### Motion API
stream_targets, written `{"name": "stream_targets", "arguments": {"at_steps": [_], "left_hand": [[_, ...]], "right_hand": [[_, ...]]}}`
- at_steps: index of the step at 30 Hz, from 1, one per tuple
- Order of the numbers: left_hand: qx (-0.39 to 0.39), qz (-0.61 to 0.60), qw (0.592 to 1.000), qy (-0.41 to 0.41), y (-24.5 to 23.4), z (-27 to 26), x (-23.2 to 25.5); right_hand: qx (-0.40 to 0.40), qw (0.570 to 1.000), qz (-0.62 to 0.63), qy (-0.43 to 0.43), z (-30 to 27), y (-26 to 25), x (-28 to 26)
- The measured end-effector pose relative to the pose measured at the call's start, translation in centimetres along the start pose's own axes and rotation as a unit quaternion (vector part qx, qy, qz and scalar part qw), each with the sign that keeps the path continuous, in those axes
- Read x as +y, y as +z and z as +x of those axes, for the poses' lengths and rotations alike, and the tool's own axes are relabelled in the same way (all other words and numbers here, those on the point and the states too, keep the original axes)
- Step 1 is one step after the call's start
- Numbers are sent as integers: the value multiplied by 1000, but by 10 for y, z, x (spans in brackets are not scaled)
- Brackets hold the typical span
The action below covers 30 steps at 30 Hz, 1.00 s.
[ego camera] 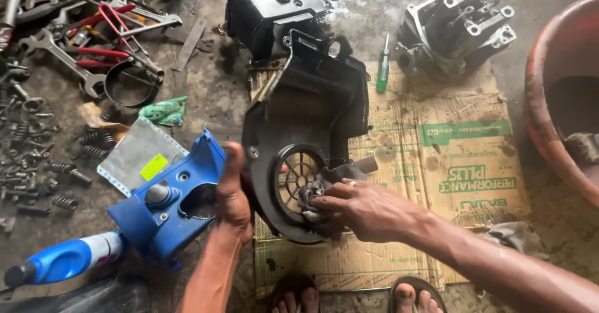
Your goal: Cleaning automotive engine components with a cloth.
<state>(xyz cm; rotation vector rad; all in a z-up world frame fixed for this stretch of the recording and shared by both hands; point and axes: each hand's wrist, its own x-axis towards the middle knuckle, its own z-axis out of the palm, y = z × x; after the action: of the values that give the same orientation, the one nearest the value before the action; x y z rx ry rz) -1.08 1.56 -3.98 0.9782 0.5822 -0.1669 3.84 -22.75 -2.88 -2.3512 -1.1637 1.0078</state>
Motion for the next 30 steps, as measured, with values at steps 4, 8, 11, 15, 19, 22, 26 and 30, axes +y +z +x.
{"name": "stream_targets", "arguments": {"at_steps": [4, 8, 11, 15, 19, 22, 26, 30], "left_hand": [[5, -24, 997, 67, -9, 4, -5], [4, 132, 983, 129, -29, -2, -27], [125, 229, 948, 182, -4, -25, -16], [297, 530, 702, 371, 32, -63, -25], [165, 622, 642, 417, 56, -63, -54], [149, 683, 577, 422, 74, -58, -62], [52, 622, 648, 437, 83, -42, -68], [67, 539, 701, 462, 84, -41, -67]], "right_hand": [[50, 999, -1, -7, 1, 25, 6], [162, 986, -12, -23, 4, 54, 2], [204, 978, 29, 20, 6, 52, -4], [270, 936, 207, 94, 7, 51, 0], [354, 889, 265, 115, 9, 27, -6], [346, 807, 463, 122, 1, 17, -10], [331, 681, 648, 82, -8, 0, -27], [301, 594, 739, 102, -16, -8, -42]]}}
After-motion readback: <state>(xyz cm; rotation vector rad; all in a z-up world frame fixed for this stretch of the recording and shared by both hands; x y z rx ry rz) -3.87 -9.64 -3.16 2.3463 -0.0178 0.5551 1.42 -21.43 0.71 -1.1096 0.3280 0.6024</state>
